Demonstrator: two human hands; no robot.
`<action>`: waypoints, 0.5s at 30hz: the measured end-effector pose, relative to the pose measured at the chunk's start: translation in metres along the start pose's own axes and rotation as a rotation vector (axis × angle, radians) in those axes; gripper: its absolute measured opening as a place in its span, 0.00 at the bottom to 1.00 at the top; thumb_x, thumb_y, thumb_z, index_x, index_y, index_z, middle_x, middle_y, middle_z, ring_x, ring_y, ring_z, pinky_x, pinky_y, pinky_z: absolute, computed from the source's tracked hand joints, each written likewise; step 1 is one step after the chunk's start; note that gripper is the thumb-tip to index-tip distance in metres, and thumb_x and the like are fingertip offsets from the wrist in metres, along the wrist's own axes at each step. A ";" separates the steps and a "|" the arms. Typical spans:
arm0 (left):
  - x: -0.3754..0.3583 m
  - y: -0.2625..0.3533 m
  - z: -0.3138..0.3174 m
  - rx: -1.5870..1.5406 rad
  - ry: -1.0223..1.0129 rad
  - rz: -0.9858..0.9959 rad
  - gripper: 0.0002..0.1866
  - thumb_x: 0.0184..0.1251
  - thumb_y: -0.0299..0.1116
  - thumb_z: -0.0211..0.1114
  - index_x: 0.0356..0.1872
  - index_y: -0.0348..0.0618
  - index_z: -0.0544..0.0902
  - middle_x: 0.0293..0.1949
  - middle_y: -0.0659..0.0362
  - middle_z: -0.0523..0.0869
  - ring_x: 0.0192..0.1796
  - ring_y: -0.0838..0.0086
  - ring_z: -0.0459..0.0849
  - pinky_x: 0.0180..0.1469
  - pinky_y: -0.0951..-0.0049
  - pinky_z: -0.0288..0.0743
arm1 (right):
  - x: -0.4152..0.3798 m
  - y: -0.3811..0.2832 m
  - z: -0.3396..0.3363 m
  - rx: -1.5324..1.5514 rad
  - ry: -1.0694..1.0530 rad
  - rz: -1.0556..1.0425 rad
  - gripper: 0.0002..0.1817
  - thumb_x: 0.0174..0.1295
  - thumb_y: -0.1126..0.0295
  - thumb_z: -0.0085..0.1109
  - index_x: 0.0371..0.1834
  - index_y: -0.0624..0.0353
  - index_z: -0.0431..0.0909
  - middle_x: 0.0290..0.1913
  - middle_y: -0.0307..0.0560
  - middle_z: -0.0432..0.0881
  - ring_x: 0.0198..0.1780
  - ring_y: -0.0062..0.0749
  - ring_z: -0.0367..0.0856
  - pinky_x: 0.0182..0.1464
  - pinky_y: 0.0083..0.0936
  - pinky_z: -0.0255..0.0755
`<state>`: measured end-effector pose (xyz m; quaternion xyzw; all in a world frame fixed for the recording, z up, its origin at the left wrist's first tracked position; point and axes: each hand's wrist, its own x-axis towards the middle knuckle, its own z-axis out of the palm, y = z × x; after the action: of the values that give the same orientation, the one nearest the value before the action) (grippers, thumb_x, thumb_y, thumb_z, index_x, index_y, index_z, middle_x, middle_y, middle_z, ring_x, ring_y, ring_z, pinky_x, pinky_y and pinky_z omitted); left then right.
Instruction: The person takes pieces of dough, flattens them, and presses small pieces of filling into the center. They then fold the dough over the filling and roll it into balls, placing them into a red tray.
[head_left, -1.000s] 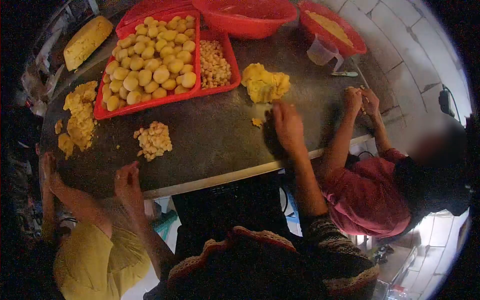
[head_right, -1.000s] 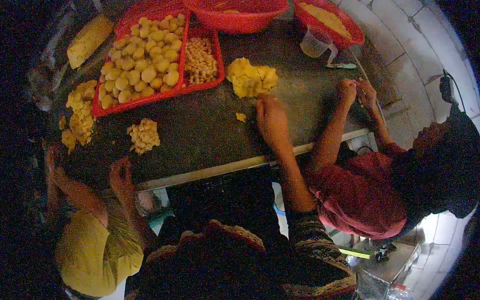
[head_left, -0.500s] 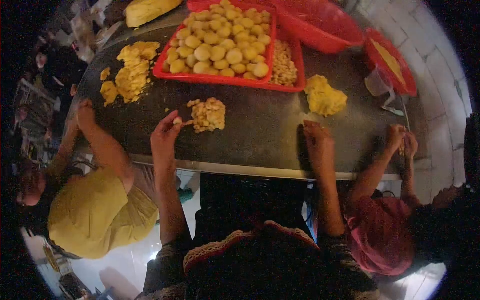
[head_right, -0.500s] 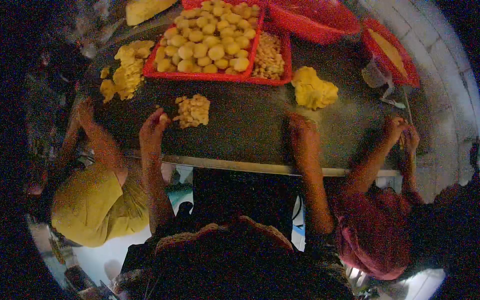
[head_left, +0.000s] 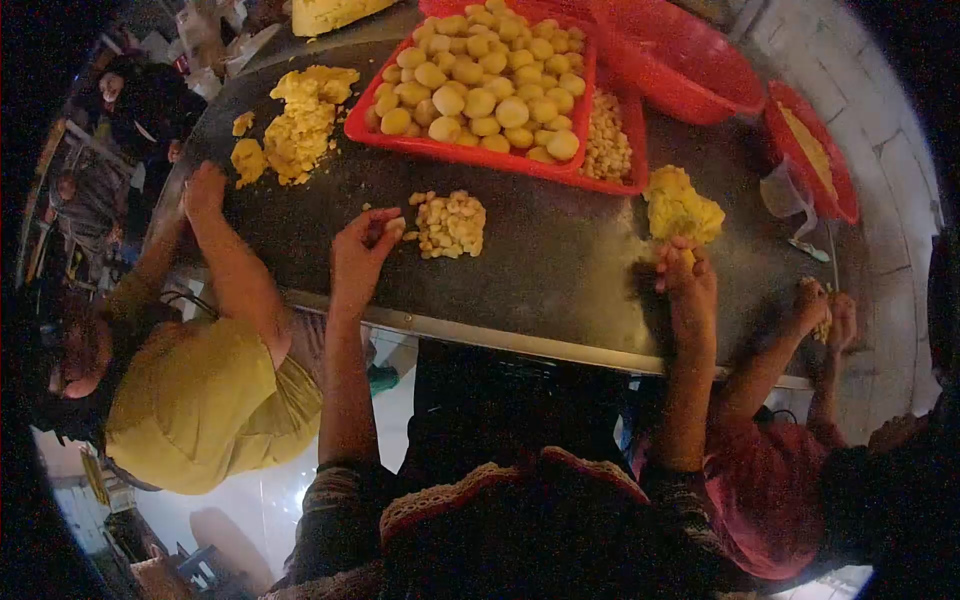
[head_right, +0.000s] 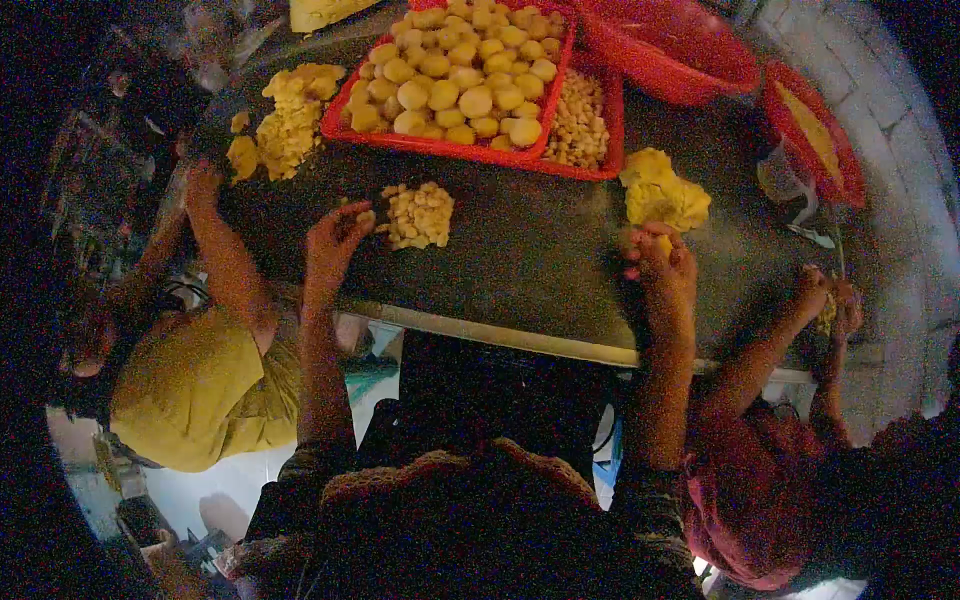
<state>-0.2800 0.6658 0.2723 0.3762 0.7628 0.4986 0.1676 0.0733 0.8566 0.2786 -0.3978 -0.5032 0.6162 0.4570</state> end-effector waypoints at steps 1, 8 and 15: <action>0.003 -0.009 0.001 0.058 0.022 0.043 0.12 0.59 0.30 0.66 0.44 0.41 0.83 0.35 0.59 0.84 0.35 0.79 0.78 0.39 0.76 0.72 | -0.002 -0.001 0.001 0.001 -0.009 0.004 0.09 0.63 0.66 0.57 0.43 0.56 0.72 0.28 0.33 0.72 0.26 0.18 0.70 0.23 0.15 0.65; 0.003 -0.007 -0.007 0.296 -0.007 0.262 0.14 0.57 0.31 0.67 0.46 0.45 0.84 0.31 0.57 0.83 0.32 0.76 0.79 0.37 0.74 0.72 | 0.007 0.007 -0.011 0.026 0.094 0.033 0.22 0.67 0.54 0.49 0.16 0.50 0.64 0.14 0.29 0.60 0.16 0.16 0.54 0.19 0.20 0.46; 0.007 -0.010 -0.016 0.064 -0.133 0.021 0.13 0.59 0.34 0.66 0.44 0.44 0.84 0.36 0.54 0.85 0.31 0.68 0.81 0.40 0.70 0.74 | 0.010 0.022 -0.020 -0.296 0.163 -0.157 0.19 0.69 0.54 0.45 0.19 0.48 0.64 0.16 0.30 0.58 0.16 0.16 0.53 0.18 0.17 0.48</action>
<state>-0.2991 0.6581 0.2711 0.4216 0.7616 0.4495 0.2007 0.0861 0.8698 0.2527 -0.4688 -0.5791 0.4635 0.4796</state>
